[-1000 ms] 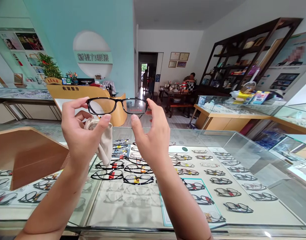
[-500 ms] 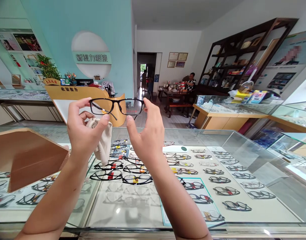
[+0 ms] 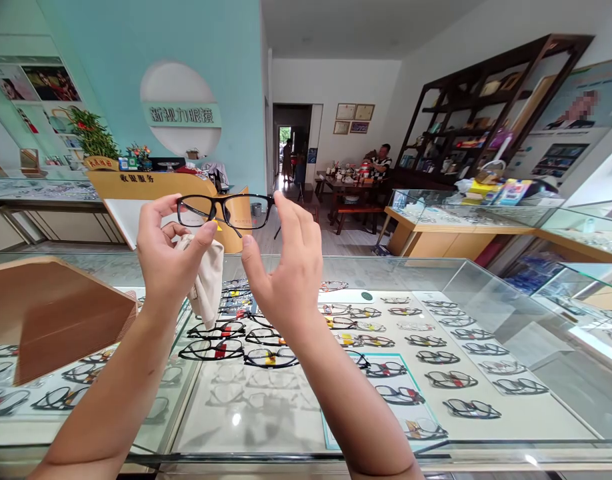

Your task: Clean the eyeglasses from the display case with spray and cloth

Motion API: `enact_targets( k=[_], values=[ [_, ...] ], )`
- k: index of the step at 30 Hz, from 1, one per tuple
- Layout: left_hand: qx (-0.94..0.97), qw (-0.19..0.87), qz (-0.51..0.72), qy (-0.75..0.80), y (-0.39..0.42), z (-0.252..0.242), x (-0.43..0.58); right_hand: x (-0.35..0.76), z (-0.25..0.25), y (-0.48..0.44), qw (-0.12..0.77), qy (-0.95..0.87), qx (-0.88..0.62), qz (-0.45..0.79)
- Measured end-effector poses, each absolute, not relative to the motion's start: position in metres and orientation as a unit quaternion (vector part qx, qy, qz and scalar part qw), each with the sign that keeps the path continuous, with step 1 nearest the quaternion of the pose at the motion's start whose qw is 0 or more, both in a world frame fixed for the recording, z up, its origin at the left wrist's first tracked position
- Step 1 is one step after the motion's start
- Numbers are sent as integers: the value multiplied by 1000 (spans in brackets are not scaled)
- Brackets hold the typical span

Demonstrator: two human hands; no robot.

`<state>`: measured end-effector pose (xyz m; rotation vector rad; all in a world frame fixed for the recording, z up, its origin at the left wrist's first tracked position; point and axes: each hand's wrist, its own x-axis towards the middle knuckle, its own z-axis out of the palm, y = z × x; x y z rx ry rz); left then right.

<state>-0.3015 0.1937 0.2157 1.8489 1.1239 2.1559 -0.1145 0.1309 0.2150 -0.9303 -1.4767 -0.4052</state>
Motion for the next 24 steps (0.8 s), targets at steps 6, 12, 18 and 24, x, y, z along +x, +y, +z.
enact_targets(
  k=[6,12,18,24],
  values=[
    [599,46,708,372,192,216,-301,-113,215,131,622,-647,-410,-162],
    [600,53,705,375,192,217,-301,-112,215,131,627,-643,-413,-150],
    [599,45,707,374,192,217,-301,-112,215,131,626,-645,-414,-147],
    [601,53,704,374,192,216,-301,-112,216,131,626,-645,-412,-152]
  ],
)
